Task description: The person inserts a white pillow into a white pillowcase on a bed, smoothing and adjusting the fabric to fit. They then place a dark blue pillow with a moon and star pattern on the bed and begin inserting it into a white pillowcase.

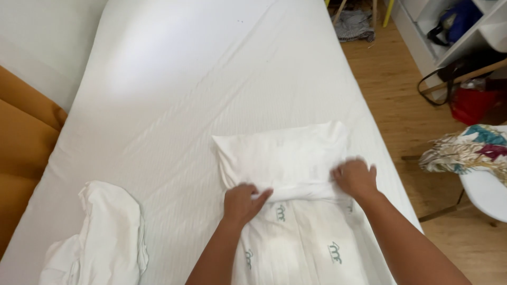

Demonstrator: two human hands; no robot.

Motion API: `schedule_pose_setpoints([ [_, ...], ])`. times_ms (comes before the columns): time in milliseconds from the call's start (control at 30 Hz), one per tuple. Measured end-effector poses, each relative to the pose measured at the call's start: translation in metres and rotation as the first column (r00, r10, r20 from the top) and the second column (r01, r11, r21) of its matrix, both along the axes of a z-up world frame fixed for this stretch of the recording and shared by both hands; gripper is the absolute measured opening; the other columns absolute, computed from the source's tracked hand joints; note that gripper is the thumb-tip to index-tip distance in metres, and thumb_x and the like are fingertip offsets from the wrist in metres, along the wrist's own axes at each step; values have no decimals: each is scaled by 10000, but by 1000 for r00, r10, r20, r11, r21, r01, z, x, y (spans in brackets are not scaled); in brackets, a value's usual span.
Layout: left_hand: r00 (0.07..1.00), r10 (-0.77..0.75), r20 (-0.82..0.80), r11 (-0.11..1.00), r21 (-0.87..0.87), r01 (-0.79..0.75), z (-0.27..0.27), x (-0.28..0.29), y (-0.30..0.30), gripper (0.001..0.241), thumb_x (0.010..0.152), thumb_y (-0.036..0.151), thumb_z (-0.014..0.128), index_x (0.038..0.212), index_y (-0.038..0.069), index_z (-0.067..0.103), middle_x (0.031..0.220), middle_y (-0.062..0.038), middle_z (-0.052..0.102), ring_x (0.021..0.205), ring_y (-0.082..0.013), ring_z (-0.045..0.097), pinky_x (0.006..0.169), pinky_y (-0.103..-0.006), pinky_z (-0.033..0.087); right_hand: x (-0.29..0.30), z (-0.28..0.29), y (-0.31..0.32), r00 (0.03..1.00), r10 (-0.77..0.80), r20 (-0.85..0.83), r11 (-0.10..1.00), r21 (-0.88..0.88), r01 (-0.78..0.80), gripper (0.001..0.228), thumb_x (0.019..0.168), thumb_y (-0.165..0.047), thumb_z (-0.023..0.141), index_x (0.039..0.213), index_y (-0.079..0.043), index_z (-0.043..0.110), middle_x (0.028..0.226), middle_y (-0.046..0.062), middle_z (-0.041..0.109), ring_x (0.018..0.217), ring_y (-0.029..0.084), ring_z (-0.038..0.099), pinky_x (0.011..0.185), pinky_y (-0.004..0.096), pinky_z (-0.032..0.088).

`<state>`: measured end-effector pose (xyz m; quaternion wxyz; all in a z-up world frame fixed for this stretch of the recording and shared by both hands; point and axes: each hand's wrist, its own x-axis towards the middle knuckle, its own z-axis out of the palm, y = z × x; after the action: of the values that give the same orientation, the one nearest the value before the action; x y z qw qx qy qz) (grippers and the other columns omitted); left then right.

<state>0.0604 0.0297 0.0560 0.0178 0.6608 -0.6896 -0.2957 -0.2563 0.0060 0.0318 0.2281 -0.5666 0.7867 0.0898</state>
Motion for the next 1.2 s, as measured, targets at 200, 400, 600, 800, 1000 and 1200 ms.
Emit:
schedule_pose_setpoints([
  [200,991,-22,-128,755,-653,-67,-65,-80,-74,493,1019,323,492,1421,55,589,1501,-184,538,1423,-353,444,1182,-496,341,74,-26,-61,974,159,160,794,-607,-30,595,1005,-275,534,1569,-152,388,1679,157,221,1552,341,142,1177,660,140],
  [400,990,-16,139,990,-140,36,-105,-52,-64,763,1001,541,424,1591,92,244,1683,-167,135,1567,-327,58,1243,-552,11,56,-69,-43,984,175,-23,978,119,-172,795,1037,-628,296,1638,-168,52,1713,67,-33,1580,266,-32,1233,660,8],
  [600,935,257,244,948,-252,-195,-116,-34,-107,748,1030,514,392,1597,52,237,1666,-251,138,1540,-409,54,1181,-607,4,23,-56,-66,981,-192,-40,981,23,193,851,1001,-639,331,1621,-109,84,1689,162,-65,1558,319,-115,1178,641,-38],
  [800,987,-148,70,906,-391,163,-148,-60,-100,619,1030,438,385,1575,146,378,1679,-181,254,1560,-378,166,1237,-597,68,89,-70,-65,939,343,36,938,-59,-340,671,1035,-548,238,1630,-251,154,1723,59,17,1593,275,-19,1259,626,1],
  [1000,838,486,248,828,177,-532,-91,22,-95,1105,891,803,457,1666,57,203,1511,-252,498,1369,-369,529,1150,-522,397,9,-80,-64,846,-469,253,873,-10,487,833,1012,-605,415,1613,-68,203,1661,195,159,1503,387,251,1186,558,252],
  [1200,648,639,-413,752,160,-640,-213,24,-111,995,836,773,649,1338,-85,613,1324,-297,649,1290,-384,600,1093,-407,470,-2,-164,-76,738,-390,550,788,-216,577,810,1017,-600,552,1397,114,513,1381,383,539,1328,455,507,1144,460,388],
])
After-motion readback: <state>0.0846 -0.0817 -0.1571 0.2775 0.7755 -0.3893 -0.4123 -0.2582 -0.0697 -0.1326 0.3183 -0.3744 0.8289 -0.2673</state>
